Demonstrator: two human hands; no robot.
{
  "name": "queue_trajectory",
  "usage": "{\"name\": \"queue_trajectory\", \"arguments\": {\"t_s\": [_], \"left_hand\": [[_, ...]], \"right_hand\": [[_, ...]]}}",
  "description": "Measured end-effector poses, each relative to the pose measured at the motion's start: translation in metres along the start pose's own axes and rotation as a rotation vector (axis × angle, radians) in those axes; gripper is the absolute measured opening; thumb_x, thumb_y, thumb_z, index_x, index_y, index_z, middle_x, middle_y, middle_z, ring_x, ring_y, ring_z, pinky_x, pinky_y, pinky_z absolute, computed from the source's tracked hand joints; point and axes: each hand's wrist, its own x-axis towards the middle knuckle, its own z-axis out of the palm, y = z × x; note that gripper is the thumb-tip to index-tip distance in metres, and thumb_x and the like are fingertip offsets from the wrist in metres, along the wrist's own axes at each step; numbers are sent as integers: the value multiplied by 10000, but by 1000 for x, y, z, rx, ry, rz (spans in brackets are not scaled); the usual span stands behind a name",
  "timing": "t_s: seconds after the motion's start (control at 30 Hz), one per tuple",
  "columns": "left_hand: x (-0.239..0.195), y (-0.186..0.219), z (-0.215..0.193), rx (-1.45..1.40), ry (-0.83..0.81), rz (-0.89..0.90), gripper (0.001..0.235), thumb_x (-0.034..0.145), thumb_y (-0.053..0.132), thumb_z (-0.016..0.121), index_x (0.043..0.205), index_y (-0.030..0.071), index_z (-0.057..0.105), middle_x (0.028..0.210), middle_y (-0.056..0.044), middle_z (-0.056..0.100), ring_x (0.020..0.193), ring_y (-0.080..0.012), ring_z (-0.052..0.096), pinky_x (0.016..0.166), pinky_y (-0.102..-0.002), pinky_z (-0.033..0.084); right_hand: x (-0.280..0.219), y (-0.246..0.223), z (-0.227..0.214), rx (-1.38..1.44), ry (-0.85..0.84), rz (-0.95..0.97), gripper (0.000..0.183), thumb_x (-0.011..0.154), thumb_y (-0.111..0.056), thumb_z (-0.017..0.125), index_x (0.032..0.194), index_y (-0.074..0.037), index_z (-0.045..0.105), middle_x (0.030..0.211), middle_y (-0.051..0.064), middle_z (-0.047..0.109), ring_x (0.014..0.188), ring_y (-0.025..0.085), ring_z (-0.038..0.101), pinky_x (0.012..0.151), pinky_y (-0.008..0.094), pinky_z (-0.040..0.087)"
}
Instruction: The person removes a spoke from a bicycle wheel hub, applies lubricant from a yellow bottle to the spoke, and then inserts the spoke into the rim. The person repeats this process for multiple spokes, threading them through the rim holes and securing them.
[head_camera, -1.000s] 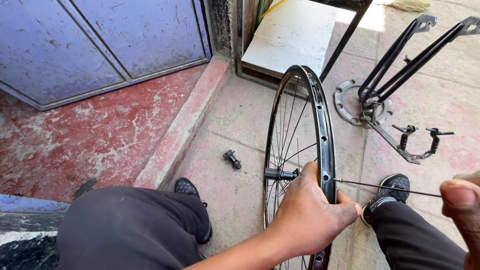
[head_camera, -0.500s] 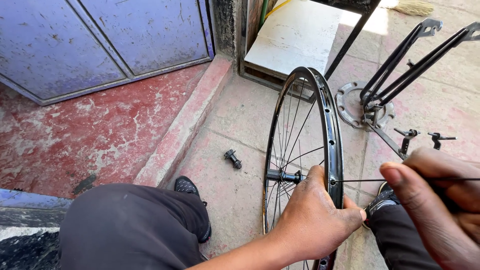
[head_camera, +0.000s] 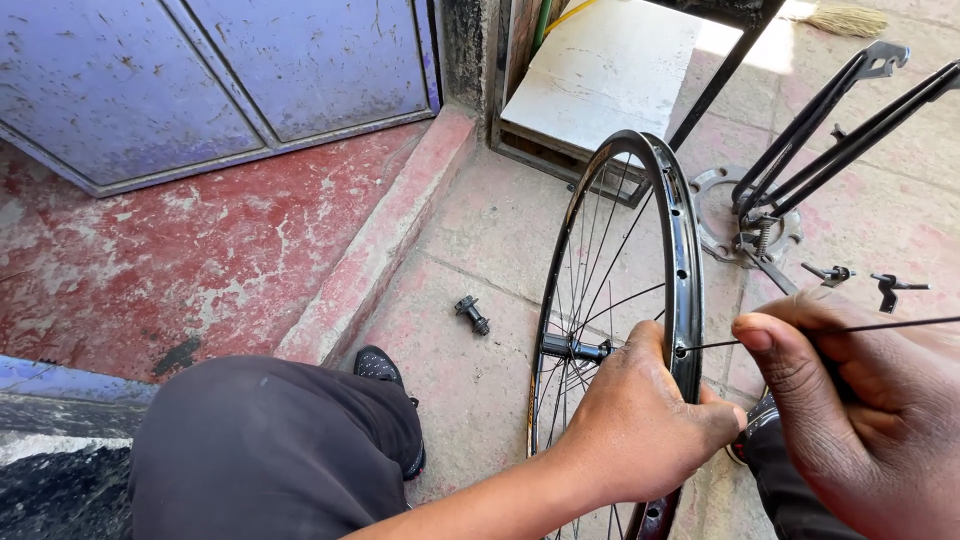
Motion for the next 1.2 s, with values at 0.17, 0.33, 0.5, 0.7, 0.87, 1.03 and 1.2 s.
{"name": "queue_trajectory", "arguments": {"t_s": [0.17, 0.33, 0.5, 0.7, 0.87, 1.03, 1.2], "left_hand": [[2, 5, 2, -17, 2, -7, 419, 677, 339, 516, 1021, 100, 500, 936, -107, 653, 844, -315, 627, 716, -431, 474], [11, 5, 12, -37, 45, 77, 557, 634, 365, 515, 1089, 46, 474, 1023, -216, 652, 945, -435, 624, 782, -504, 478], [8, 10, 2, -30, 49, 24, 508, 638, 333, 520, 1059, 54, 469, 1018, -190, 647, 936, -409, 624, 755, -501, 477], [5, 13, -9, 32, 35, -9, 481, 621, 314, 550, 1028, 70, 472, 998, -159, 647, 887, -370, 627, 719, -483, 474], [1, 19, -29, 164, -44, -48, 647, 672, 351, 543, 1255, 82, 460, 1117, -171, 640, 995, -365, 635, 793, -466, 485], [11, 18, -49, 451, -91, 58, 567, 634, 346, 548, 1118, 50, 528, 1054, -200, 682, 925, -385, 653, 733, -458, 492], [29, 12, -68, 395, -168, 146, 346, 642, 219, 593, 986, 175, 585, 850, -25, 658, 655, -180, 579, 578, -339, 473]], "right_hand": [[-7, 8, 6, -17, 9, 4, 195, 981, -130, 581, 853, -39, 695, 495, 29, 493, 424, 147, 390, 477, 310, 310], [-15, 12, 18, 18, 64, 80, 148, 1063, -54, 578, 942, -12, 653, 691, 45, 595, 599, 148, 510, 625, 288, 389], [-23, 23, 27, 20, 113, 98, 137, 1107, -34, 582, 1006, 6, 666, 831, 61, 659, 699, 157, 575, 700, 303, 426], [-23, 25, 29, -26, 116, 62, 146, 1085, -51, 612, 991, 8, 706, 804, 54, 660, 611, 140, 539, 601, 284, 391], [-10, 25, 28, -31, 59, 40, 133, 1052, -105, 613, 977, -33, 696, 728, 21, 636, 540, 137, 524, 573, 296, 393], [9, 22, 32, 18, -5, -31, 188, 1022, -135, 621, 896, -10, 685, 779, 28, 652, 489, 170, 467, 510, 335, 349], [28, 20, 32, -19, -53, -25, 183, 1048, -201, 625, 919, -88, 689, 533, 11, 493, 430, 163, 374, 483, 323, 312]]}}
